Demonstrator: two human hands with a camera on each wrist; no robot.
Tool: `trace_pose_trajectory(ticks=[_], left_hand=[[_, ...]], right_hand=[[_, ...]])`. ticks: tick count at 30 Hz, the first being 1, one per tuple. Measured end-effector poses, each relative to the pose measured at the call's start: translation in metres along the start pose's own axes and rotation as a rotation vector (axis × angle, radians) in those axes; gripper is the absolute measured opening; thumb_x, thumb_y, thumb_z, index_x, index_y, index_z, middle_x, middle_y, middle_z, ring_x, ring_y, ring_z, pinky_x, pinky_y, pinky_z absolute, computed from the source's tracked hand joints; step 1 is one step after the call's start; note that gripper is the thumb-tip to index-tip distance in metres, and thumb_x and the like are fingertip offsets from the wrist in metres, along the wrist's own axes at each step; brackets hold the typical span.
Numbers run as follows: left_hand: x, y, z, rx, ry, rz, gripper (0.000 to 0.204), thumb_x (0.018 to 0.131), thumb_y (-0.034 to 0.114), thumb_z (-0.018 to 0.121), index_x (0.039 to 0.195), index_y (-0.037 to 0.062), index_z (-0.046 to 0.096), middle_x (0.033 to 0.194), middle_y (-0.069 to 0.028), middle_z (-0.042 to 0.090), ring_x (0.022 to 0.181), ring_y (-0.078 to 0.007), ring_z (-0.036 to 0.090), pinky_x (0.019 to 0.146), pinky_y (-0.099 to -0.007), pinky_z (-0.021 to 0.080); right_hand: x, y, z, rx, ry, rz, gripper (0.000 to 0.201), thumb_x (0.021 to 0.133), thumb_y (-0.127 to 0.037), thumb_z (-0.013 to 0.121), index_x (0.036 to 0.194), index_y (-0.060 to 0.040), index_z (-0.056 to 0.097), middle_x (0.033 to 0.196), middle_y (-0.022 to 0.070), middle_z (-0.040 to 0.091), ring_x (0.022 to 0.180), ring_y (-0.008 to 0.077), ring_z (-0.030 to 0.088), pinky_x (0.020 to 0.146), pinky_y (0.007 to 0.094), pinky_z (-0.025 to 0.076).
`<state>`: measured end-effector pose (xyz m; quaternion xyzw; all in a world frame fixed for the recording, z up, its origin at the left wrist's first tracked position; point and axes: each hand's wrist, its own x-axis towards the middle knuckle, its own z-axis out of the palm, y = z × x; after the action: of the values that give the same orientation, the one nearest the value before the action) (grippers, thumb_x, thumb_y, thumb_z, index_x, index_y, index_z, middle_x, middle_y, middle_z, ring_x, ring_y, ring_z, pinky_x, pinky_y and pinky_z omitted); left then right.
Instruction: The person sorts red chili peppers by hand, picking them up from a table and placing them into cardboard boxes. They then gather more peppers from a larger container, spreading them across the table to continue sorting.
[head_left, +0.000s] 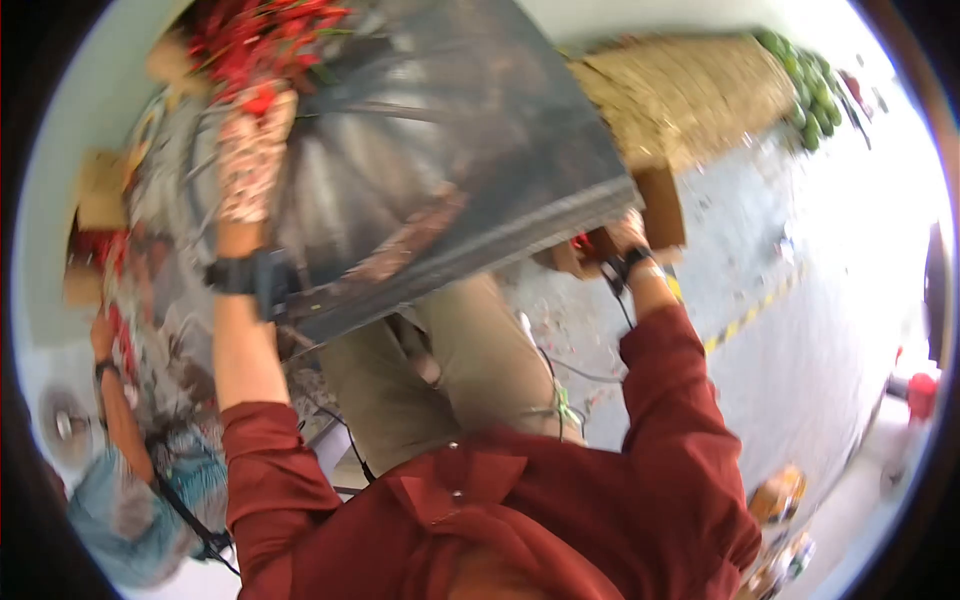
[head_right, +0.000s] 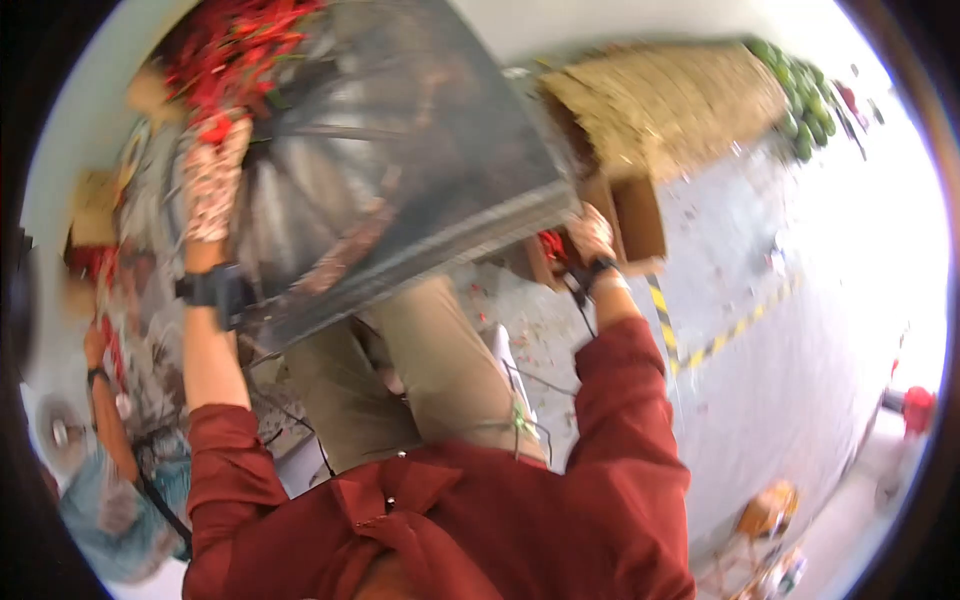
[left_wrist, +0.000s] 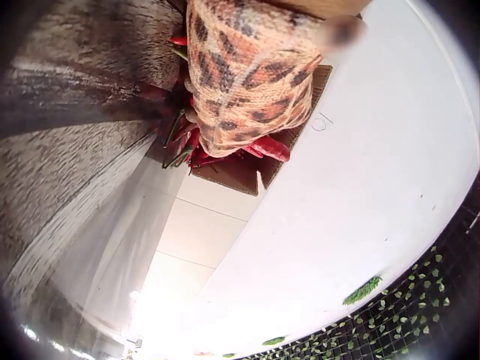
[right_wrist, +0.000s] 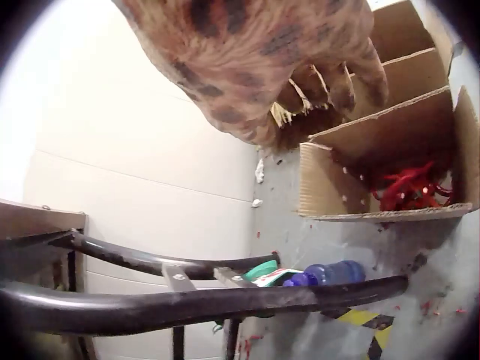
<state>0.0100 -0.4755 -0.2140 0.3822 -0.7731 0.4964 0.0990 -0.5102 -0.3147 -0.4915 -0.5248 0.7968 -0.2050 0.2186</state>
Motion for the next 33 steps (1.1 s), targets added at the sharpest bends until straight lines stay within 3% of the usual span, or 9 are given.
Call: trace_pose_trajectory(ticks=[2, 6, 11, 16, 22, 23, 26, 28, 33], left_hand=[[0.006, 0.011, -0.020, -0.761, -0.041, -0.438, 0.018, 0.087, 0.013, 0.057, 0.099, 0.0002, 0.059, 0.092, -0.0083, 0.062, 0.087, -0.0165, 0.058, 0.077, -0.0279, 0.047], [0.011, 0.021, -0.024, -1.140, -0.055, -0.885, 0.016, 0.085, 0.017, 0.063, 0.092, 0.0021, 0.061, 0.081, -0.0053, 0.062, 0.075, -0.0131, 0.058, 0.070, -0.0269, 0.046], [0.021, -0.003, -0.051, -1.117, 0.032, -0.942, 0.019, 0.085, 0.022, 0.061, 0.093, 0.0051, 0.062, 0.082, -0.0068, 0.063, 0.076, -0.0187, 0.060, 0.069, -0.0298, 0.047], [0.009, -0.025, -0.057, -0.907, 0.167, -0.942, 0.020, 0.086, 0.023, 0.057, 0.092, 0.0039, 0.061, 0.080, -0.0123, 0.063, 0.073, -0.0277, 0.061, 0.066, -0.0343, 0.047], [-0.017, -0.038, -0.034, -0.894, 0.008, -1.023, 0.032, 0.084, 0.032, 0.057, 0.097, 0.0036, 0.062, 0.088, -0.0144, 0.065, 0.081, -0.0319, 0.061, 0.071, -0.0382, 0.047], [-0.019, -0.040, -0.031, -0.848, -0.053, -1.072, 0.034, 0.083, 0.034, 0.057, 0.100, 0.0047, 0.062, 0.092, -0.0152, 0.065, 0.085, -0.0322, 0.061, 0.074, -0.0386, 0.047], [-0.022, -0.047, -0.030, -0.830, -0.137, -1.152, 0.040, 0.082, 0.037, 0.056, 0.107, 0.0066, 0.062, 0.100, -0.0169, 0.064, 0.093, -0.0330, 0.060, 0.081, -0.0400, 0.047], [-0.019, -0.047, -0.043, -0.725, -0.393, -1.043, 0.042, 0.084, 0.039, 0.055, 0.107, 0.0040, 0.061, 0.101, -0.0182, 0.063, 0.096, -0.0338, 0.059, 0.084, -0.0388, 0.045], [-0.023, -0.047, -0.054, -0.683, -0.535, -0.866, 0.042, 0.080, 0.037, 0.058, 0.110, 0.0078, 0.060, 0.109, -0.0161, 0.059, 0.101, -0.0329, 0.057, 0.086, -0.0414, 0.045]], right_hand=[[-0.005, -0.015, -0.020, 0.531, -0.044, -0.037, 0.030, 0.084, -0.029, 0.054, 0.098, -0.0024, 0.061, 0.092, 0.0100, 0.063, 0.090, 0.0243, 0.058, 0.079, 0.0332, 0.047], [0.024, -0.056, -0.079, 0.921, 0.219, 0.000, 0.022, 0.089, -0.024, 0.055, 0.091, -0.0032, 0.064, 0.075, 0.0021, 0.060, 0.065, 0.0097, 0.054, 0.057, 0.0246, 0.045], [0.000, -0.189, -0.209, 0.873, 0.302, -0.286, 0.026, 0.094, -0.025, 0.050, 0.092, -0.0024, 0.063, 0.071, 0.0019, 0.056, 0.058, 0.0091, 0.050, 0.049, 0.0215, 0.040], [-0.051, -0.326, -0.233, 0.734, 0.236, -0.539, 0.031, 0.095, -0.024, 0.044, 0.096, 0.0009, 0.062, 0.074, 0.0043, 0.055, 0.061, 0.0102, 0.051, 0.052, 0.0225, 0.041], [-0.049, -0.424, -0.164, 0.977, -0.421, -0.535, 0.029, 0.093, -0.028, 0.049, 0.095, -0.0021, 0.062, 0.075, 0.0020, 0.056, 0.062, 0.0080, 0.050, 0.055, 0.0230, 0.043], [-0.039, -0.434, -0.141, 1.204, -0.551, -0.378, 0.026, 0.092, -0.025, 0.051, 0.095, -0.0017, 0.062, 0.074, 0.0014, 0.057, 0.060, 0.0082, 0.050, 0.053, 0.0229, 0.043], [-0.020, -0.454, -0.108, 1.320, -0.598, -0.293, 0.020, 0.090, -0.021, 0.055, 0.093, -0.0023, 0.062, 0.071, 0.0009, 0.057, 0.053, 0.0086, 0.048, 0.046, 0.0232, 0.040], [-0.008, -0.455, -0.095, 1.357, -0.593, -0.285, 0.019, 0.090, -0.020, 0.055, 0.092, -0.0023, 0.062, 0.071, 0.0014, 0.057, 0.052, 0.0086, 0.048, 0.046, 0.0235, 0.040], [0.012, -0.446, -0.088, 1.309, -0.492, -0.333, 0.018, 0.089, -0.019, 0.056, 0.092, -0.0023, 0.061, 0.073, 0.0027, 0.059, 0.053, 0.0092, 0.050, 0.048, 0.0247, 0.041]])
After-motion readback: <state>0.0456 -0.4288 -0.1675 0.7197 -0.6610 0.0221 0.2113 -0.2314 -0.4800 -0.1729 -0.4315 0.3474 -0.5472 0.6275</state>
